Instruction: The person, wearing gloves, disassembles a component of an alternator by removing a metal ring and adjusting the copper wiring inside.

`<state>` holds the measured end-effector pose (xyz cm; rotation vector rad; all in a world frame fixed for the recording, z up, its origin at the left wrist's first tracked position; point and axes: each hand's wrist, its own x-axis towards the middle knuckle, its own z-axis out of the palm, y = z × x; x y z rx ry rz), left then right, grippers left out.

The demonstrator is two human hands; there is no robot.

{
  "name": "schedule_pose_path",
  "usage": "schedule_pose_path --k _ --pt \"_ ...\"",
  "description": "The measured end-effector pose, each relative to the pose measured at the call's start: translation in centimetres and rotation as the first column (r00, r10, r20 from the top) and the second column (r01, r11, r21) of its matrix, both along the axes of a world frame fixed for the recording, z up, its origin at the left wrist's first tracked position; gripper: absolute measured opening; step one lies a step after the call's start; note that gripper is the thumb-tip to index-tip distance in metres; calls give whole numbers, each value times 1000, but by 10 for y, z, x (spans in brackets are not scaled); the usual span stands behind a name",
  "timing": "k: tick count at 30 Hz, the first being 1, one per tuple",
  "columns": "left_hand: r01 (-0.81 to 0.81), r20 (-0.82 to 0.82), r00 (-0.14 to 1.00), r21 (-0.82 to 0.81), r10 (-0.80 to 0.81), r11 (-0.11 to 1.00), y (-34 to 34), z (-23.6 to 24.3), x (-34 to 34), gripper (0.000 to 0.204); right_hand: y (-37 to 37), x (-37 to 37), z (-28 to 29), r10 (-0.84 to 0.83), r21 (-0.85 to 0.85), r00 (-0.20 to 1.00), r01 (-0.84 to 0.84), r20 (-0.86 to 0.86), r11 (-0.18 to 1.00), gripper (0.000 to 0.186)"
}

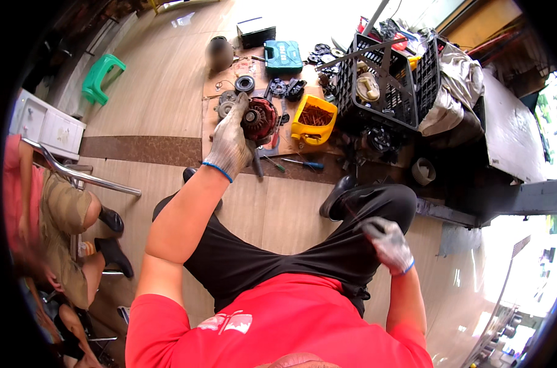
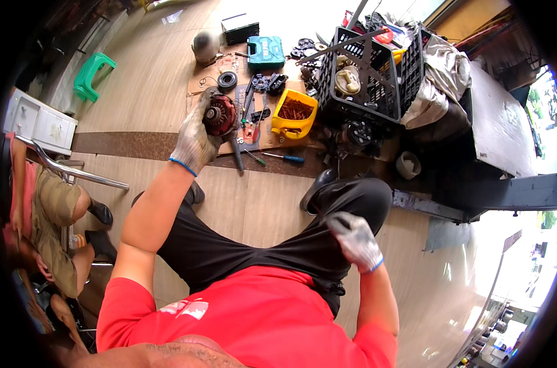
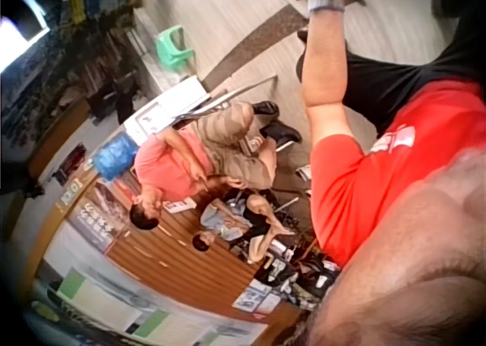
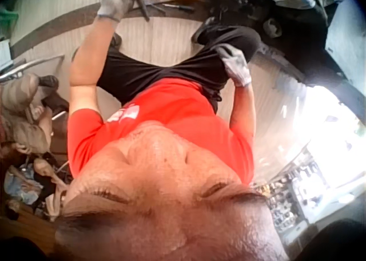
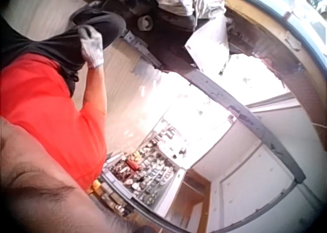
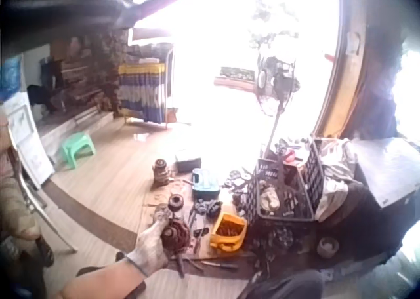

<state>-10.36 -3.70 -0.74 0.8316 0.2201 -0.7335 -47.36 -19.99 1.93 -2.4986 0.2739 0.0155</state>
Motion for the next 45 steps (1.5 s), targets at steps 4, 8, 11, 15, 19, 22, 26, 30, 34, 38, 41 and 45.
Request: schedule_pose_path --k 4,8,11,15,19,22,26,30,34,38,41,45 --pt "-40 72 997 78 35 996 3 -9 5 28 14 -66 9 -133 195 960 184 -246 963 20" --pt "-48 55 997 41 45 998 0 -12 1 32 15 -161 -2 -438 376 680 709 -588 596 16" --pt "-45 61 997 61 41 997 -2 -25 2 36 26 -227 -18 -500 214 398 898 -769 385 31" --pt "-85 436 900 154 9 984 -3 -57 12 45 52 -342 -60 -438 104 159 984 -885 147 35" --pt "-308 890 406 347 -207 886 8 -113 35 74 83 -442 -83 -313 222 386 865 -868 450 38" --pt "-371 901 291 417 -323 829 11 -106 30 71 69 -468 -98 -391 152 379 852 -839 501 42" --pt "-211 852 482 340 -205 917 3 -88 11 55 -5 -401 -112 -813 -489 73 766 -578 417 51" --pt "-277 908 356 329 -222 903 14 -53 -13 39 -67 -170 -29 -896 -89 442 895 49 437 43" --pt "-100 773 614 274 -158 957 6 -26 -29 41 -48 11 33 -476 9 755 530 452 848 51" --pt "72 566 807 187 -167 980 6 -10 -29 41 9 145 36 -530 324 828 458 182 828 57" --pt "56 692 686 255 -223 965 1 -2 -29 42 31 197 -17 -574 916 816 171 75 363 48" --pt "-106 842 528 191 -108 976 8 -10 -27 37 57 212 -19 -433 851 896 151 97 503 34"
